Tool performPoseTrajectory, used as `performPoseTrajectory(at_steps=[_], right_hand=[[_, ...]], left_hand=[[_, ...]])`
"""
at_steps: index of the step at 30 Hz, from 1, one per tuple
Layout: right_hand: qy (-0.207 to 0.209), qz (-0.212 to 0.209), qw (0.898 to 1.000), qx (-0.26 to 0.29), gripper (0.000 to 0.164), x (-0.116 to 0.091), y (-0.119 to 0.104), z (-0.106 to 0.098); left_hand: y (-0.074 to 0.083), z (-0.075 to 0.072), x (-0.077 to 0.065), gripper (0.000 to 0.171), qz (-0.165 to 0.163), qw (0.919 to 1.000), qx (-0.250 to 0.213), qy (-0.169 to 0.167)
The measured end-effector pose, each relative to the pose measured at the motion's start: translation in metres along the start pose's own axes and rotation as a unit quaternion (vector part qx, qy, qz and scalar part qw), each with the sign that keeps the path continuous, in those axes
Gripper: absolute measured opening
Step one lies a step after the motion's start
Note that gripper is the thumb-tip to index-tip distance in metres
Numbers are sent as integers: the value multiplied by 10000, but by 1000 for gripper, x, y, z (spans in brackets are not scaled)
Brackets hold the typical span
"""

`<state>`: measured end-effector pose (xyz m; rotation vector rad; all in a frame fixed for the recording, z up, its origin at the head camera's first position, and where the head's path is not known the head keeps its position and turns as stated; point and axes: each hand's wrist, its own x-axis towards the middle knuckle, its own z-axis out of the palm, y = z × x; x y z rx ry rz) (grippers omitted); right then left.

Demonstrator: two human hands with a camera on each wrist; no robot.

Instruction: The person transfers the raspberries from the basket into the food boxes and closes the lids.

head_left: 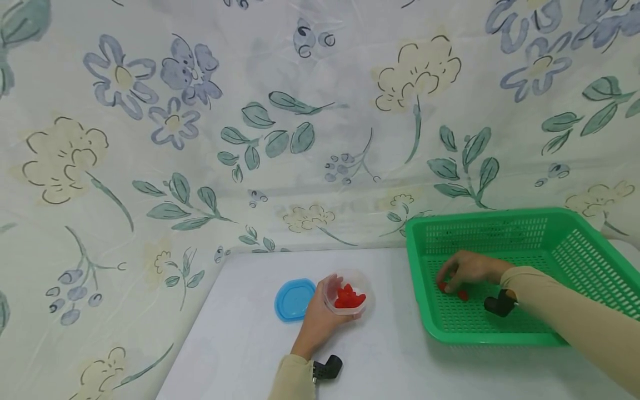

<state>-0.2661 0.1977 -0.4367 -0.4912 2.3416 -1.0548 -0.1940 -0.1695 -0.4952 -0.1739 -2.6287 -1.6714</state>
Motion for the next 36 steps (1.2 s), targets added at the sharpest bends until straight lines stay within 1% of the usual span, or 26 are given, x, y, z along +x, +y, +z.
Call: performPoseTrajectory(at_steps=[3, 8, 13, 17, 20, 27, 33, 36], right_hand=[[27, -117, 9999, -99, 26, -1, -1, -3], [215, -344, 9990, -170, 27, -2, -6, -10], [241, -293, 9993, 44, 29, -4, -15, -16], [335, -281, 9990, -28, 31, -9, -22, -17], [451, -376, 9982, -107, 31, -13, -28, -17], [757, -439, 9961, -103, 34, -24, -40, -17], [1168, -750, 9903, -44, 34, -34, -49, -13], [1345, -665, 9887, 76, 34, -38, -55, -9]], left_hand=[[0, 0, 0, 95, -22, 10000, 8, -8], [-1, 0, 1, 94, -8, 10000, 18, -14], [-3, 0, 1, 95, -8, 10000, 19, -14], [-4, 0, 1, 96, -10, 10000, -2, -15], [-3, 0, 1, 96, -18, 10000, 26, -8], [-2, -1, 2, 96, -43, 10000, 51, -7], [-4, 0, 2, 97, -49, 10000, 35, -5], [-4, -1, 2, 96, -36, 10000, 22, 4]])
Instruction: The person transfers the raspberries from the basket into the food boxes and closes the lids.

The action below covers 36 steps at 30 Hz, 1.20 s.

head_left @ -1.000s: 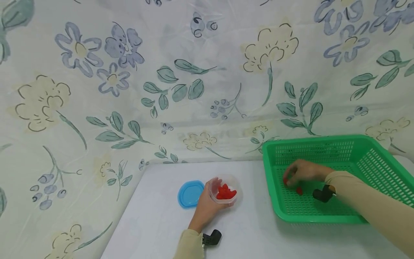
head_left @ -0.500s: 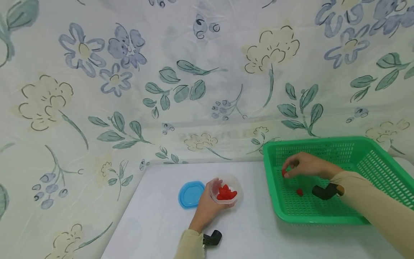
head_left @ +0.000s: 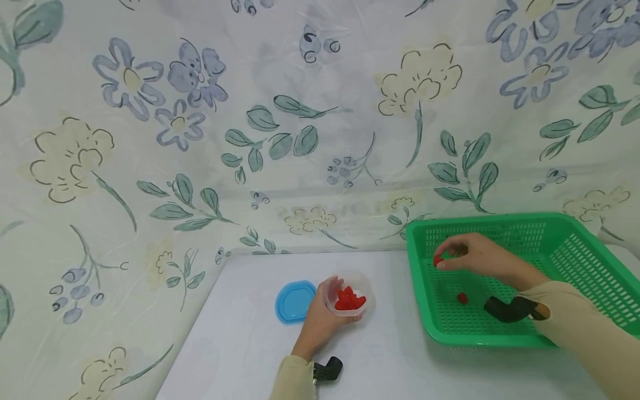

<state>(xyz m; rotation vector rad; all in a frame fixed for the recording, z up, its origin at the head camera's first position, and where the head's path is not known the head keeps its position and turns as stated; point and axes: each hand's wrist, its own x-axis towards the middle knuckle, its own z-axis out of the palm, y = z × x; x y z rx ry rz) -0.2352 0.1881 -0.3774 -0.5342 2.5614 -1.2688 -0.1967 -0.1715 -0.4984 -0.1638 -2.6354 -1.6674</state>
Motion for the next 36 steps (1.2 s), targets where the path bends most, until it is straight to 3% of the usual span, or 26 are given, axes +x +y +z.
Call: performPoseTrajectory(at_steps=[9, 29, 36], right_hand=[[417, 253, 9984, 280, 36, -13, -15, 13], [1399, -115, 9897, 265, 27, -19, -42, 62], [1680, -63, 9856, 202, 24, -19, -52, 82]], left_hand=[[1, 0, -1, 97, 8, 10000, 33, 23], [4, 0, -1, 97, -22, 10000, 41, -11], [2, 1, -1, 97, -37, 10000, 52, 7]])
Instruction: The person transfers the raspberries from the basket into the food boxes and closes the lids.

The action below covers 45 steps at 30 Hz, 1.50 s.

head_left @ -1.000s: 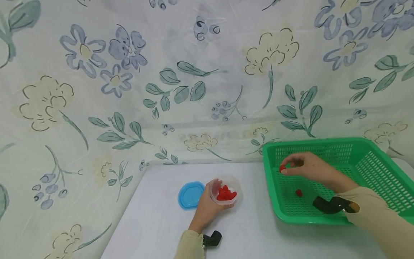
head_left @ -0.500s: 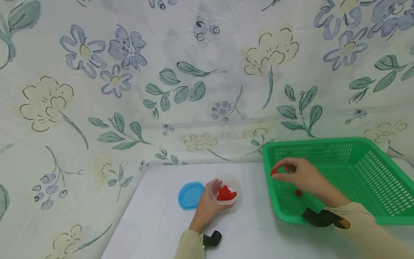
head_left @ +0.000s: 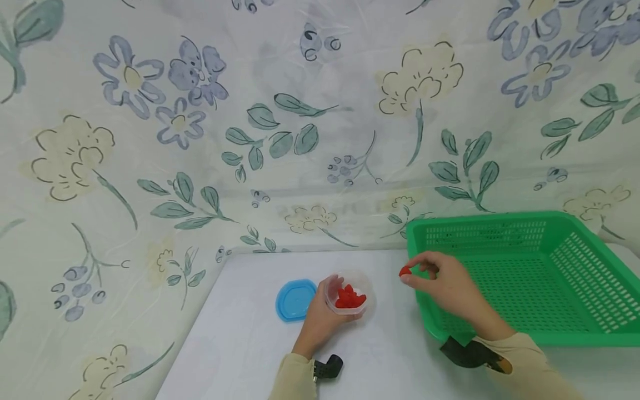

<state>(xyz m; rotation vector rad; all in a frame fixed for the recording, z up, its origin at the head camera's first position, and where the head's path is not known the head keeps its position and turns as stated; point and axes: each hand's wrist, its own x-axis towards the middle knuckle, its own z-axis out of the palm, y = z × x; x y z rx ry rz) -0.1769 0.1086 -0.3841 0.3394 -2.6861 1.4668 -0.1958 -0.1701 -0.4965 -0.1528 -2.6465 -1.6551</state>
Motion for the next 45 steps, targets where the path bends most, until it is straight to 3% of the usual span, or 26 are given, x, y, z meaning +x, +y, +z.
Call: performPoseTrajectory(at_steps=[14, 29, 45], right_hand=[[654, 37, 9977, 171, 20, -4, -20, 46], [776, -199, 9966, 186, 19, 0, -29, 86], [880, 129, 9934, 729, 24, 17, -16, 119]], left_hand=[[0, 2, 0, 97, -8, 10000, 46, 32], [3, 2, -2, 97, -18, 9999, 93, 55], [1, 0, -2, 96, 62, 9999, 142, 16]])
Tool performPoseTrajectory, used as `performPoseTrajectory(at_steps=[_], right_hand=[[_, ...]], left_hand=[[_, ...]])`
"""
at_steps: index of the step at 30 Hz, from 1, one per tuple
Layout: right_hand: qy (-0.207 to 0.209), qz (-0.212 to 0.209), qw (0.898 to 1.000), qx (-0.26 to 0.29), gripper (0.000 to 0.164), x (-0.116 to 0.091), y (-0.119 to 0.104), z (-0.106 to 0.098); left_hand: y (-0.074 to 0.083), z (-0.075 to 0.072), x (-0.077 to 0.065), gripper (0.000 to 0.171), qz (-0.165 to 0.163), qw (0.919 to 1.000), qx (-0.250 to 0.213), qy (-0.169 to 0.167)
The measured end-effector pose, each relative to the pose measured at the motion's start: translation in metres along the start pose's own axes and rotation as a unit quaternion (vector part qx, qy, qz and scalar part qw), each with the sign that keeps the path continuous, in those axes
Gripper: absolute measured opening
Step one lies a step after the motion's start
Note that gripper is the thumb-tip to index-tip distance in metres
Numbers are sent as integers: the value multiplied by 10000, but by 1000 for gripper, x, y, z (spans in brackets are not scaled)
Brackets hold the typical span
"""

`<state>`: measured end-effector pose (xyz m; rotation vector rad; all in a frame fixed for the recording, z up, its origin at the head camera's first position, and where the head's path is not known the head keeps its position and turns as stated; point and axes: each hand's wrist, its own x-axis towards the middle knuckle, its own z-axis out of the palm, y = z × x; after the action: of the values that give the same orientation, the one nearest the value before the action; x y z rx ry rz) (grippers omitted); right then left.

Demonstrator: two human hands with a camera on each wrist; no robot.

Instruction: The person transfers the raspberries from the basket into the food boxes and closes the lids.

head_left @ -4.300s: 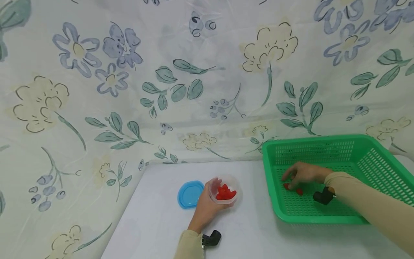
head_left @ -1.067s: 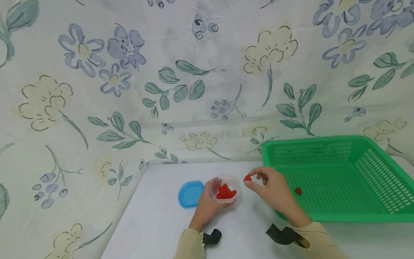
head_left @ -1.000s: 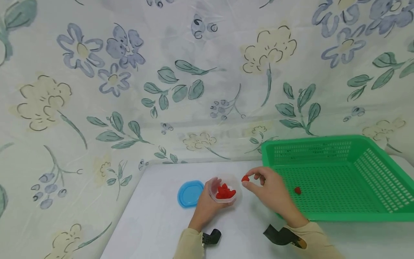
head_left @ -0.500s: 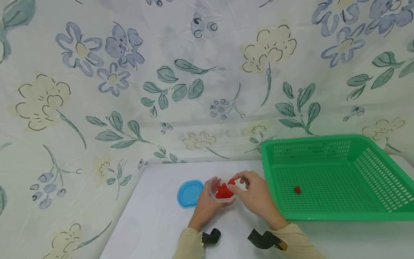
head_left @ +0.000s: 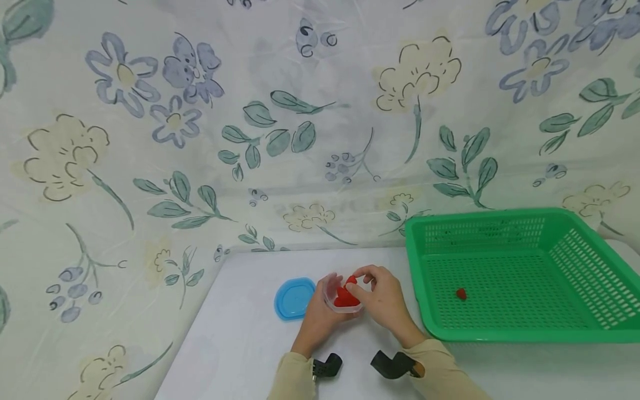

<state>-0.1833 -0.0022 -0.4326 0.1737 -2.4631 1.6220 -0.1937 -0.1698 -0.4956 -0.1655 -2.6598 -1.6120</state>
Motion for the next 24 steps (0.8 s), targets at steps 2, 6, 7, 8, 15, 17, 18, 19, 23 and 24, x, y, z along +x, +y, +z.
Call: performPoseTrajectory(at_steps=[2, 6, 7, 8, 15, 17, 18, 19, 23, 24], right_hand=[[5, 32, 10000, 8, 24, 1, 3, 3], [63, 93, 9999, -32, 23, 3, 12, 8], [87, 113, 9999, -57, 23, 3, 13, 8], [116, 131, 9998, -84, 23, 3, 15, 9], [201, 225, 9992, -247, 22, 6, 24, 13], [211, 245, 9992, -251, 22, 7, 26, 14], [219, 253, 9991, -251, 22, 7, 27, 15], [229, 251, 9991, -262, 22, 7, 28, 16], [297, 232, 9989, -267, 22, 8, 31, 16], [302, 226, 9989, -267, 23, 8, 31, 16]], left_hand=[[1, 0, 0, 96, -34, 10000, 61, 22], [2, 0, 0, 96, -78, 9999, 84, 55], [2, 0, 0, 96, -87, 9999, 87, 59], [2, 1, 0, 96, -94, 9999, 68, 55], [1, 1, 1, 96, 5, 10000, 10, 35], [0, 1, 1, 95, 17, 10000, -13, 37], [0, 1, 1, 95, 26, 10000, -25, 31], [-1, 1, 2, 95, 9, 10000, -38, 25], [-1, 1, 2, 96, 18, 10000, -83, 13], [-2, 1, 2, 96, 21, 10000, -95, 16]])
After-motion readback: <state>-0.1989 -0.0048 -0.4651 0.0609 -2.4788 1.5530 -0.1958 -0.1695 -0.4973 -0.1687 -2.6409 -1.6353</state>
